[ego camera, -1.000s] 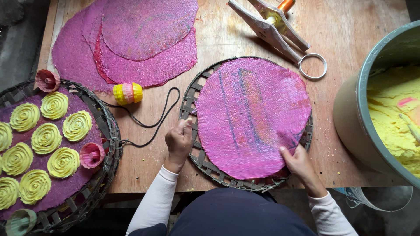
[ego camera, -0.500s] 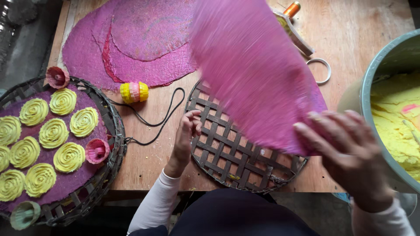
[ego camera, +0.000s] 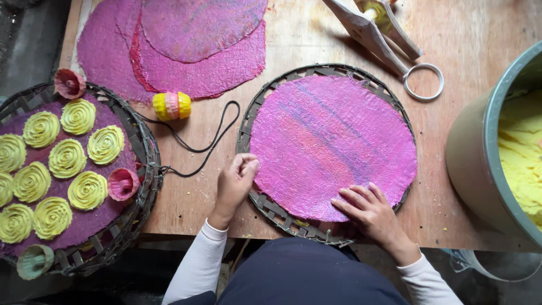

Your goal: The person uses a wooden pastry press to extrude yellow dough into rose-shaped swirls on pink fabric-lined woven trays. They repeatedly load the press from a large bowl of dough, press out each swirl, and arrange them in rows across the tray surface.

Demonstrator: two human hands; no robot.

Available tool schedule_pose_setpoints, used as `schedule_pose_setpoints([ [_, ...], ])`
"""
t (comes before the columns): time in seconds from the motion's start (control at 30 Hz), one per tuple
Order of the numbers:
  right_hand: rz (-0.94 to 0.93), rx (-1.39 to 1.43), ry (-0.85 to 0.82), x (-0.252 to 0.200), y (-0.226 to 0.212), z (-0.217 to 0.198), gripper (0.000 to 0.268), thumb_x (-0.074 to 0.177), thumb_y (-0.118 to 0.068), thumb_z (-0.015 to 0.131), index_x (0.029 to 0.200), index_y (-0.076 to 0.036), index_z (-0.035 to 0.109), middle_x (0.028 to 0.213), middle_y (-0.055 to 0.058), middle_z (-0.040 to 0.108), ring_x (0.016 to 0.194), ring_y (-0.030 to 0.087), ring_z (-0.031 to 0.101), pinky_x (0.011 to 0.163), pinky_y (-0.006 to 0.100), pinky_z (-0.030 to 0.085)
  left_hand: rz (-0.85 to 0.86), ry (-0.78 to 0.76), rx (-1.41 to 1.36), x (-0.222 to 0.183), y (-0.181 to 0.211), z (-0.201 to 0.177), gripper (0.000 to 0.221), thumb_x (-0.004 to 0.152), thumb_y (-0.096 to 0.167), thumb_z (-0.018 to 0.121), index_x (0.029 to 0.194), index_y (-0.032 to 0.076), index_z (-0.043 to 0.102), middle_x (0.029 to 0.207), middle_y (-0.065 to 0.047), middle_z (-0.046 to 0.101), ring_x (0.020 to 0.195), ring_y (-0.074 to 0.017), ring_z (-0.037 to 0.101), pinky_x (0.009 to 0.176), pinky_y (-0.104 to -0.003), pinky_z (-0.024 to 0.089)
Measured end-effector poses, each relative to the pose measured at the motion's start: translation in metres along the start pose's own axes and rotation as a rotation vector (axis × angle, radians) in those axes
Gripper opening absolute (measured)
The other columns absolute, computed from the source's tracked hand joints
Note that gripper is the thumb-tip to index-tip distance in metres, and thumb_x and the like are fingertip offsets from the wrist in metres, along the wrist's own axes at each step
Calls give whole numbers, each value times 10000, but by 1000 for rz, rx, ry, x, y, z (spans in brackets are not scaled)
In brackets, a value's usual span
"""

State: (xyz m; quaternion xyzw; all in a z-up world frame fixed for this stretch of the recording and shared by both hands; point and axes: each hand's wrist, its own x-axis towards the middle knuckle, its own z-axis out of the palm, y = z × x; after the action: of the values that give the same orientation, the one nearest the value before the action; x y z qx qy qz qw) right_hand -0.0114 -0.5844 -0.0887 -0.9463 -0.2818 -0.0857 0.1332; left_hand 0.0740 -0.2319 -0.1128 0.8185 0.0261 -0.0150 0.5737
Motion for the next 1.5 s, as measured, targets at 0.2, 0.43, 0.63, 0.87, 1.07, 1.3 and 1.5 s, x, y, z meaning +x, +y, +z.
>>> schedule_pose_setpoints([
  [0.2,19,196,25,-4,7,2,540,761,-173,711,1293,-261,683,1319,25,645,1247,273,566,1095,565,384,97,144,-21,8,1,-11,313,1111,185,600,826,56,607,682,61,495,581,-22,388,497,-226,311],
  [0.43,-39,329,-134,8,11,-18,574,735,-210,776,1299,-221,675,1327,54,640,1251,283,563,1076,550,382,101,151,-209,13,11,-11,128,1018,112,618,1130,51,615,722,99,477,638,9,405,549,-183,328],
  [0.63,-3,539,-93,36,76,-56,655,783,-342,810,1355,-100,604,1338,159,636,1252,355,587,1037,464,451,89,215,142,7,-3,-5,160,1014,181,694,933,44,693,630,13,453,588,-48,396,517,-236,346],
  [0.87,465,8,353,194,260,-3,943,914,-500,848,1510,88,415,1447,312,523,1357,449,474,1121,503,369,231,268,-49,-9,21,9,143,1026,200,642,1029,58,653,667,3,510,596,-68,465,540,-261,416],
  [1.07,703,-39,82,234,303,23,1170,737,-688,856,1536,29,391,1382,300,513,1321,464,406,1089,621,201,286,258,518,-23,32,-20,248,926,290,678,1053,82,635,852,-115,664,809,-300,622,720,-443,456],
  [1.3,740,67,237,236,258,7,846,822,-584,877,1356,-16,548,1206,178,635,1066,329,620,912,477,478,57,168,684,-29,5,-14,268,917,361,670,901,96,631,777,-162,706,773,-383,667,746,-527,467],
  [1.5,529,1049,532,170,192,-24,564,956,-239,801,1400,-16,534,1075,29,615,834,132,535,726,287,429,10,108,719,-29,-12,-16,235,888,322,644,817,98,652,710,-165,699,674,-400,681,691,-550,484],
])
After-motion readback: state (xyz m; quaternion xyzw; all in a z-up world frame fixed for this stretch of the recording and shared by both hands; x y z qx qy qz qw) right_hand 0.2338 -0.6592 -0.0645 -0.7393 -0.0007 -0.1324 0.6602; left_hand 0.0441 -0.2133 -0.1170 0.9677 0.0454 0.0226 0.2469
